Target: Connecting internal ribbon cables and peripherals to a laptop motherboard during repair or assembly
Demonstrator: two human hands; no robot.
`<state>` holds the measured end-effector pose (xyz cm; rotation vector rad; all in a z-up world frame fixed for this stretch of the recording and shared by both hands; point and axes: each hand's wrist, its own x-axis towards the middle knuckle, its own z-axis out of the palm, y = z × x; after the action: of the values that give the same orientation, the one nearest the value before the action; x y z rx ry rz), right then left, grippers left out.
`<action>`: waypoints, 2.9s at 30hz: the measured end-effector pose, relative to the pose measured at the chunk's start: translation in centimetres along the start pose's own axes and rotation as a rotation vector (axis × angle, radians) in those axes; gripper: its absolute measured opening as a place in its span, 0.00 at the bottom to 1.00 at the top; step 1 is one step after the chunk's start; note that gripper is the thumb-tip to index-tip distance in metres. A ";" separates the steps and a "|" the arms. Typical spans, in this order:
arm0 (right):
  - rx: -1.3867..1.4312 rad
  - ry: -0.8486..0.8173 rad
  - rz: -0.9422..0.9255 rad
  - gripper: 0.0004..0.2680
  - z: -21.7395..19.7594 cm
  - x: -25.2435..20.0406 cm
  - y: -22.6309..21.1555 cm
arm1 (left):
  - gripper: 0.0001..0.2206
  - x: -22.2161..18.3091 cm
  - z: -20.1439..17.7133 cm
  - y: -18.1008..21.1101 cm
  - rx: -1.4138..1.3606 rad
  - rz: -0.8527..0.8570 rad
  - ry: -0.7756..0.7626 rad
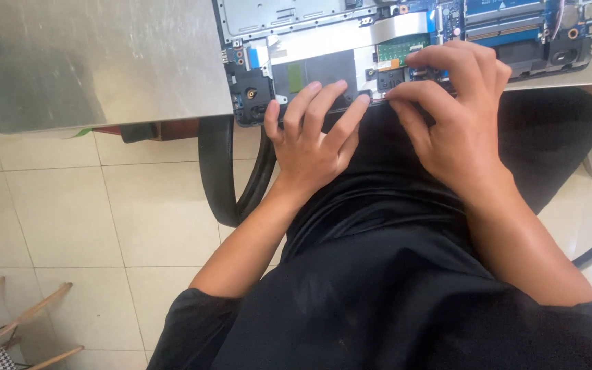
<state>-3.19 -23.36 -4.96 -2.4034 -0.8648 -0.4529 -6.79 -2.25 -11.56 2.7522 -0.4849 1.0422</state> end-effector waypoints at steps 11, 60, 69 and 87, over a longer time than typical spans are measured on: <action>0.094 -0.055 0.085 0.07 -2.4 -0.9 1.9 | 0.11 0.8 -1.0 0.5 0.073 -0.004 -0.037; 0.143 -0.035 0.186 0.03 -3.3 -0.4 2.0 | 0.16 2.1 -1.6 4.8 0.080 -0.039 -0.136; -0.022 0.010 0.193 0.05 -3.5 -2.8 3.6 | 0.17 2.6 -2.2 5.4 0.054 -0.066 -0.204; -0.009 0.072 0.009 0.04 -3.3 -2.2 4.4 | 0.21 2.9 -1.9 7.5 0.099 -0.106 -0.225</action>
<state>-2.29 -29.20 -5.06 -2.3833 -0.8216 -0.5374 -8.57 -9.51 -7.98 2.9630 -0.3193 0.7559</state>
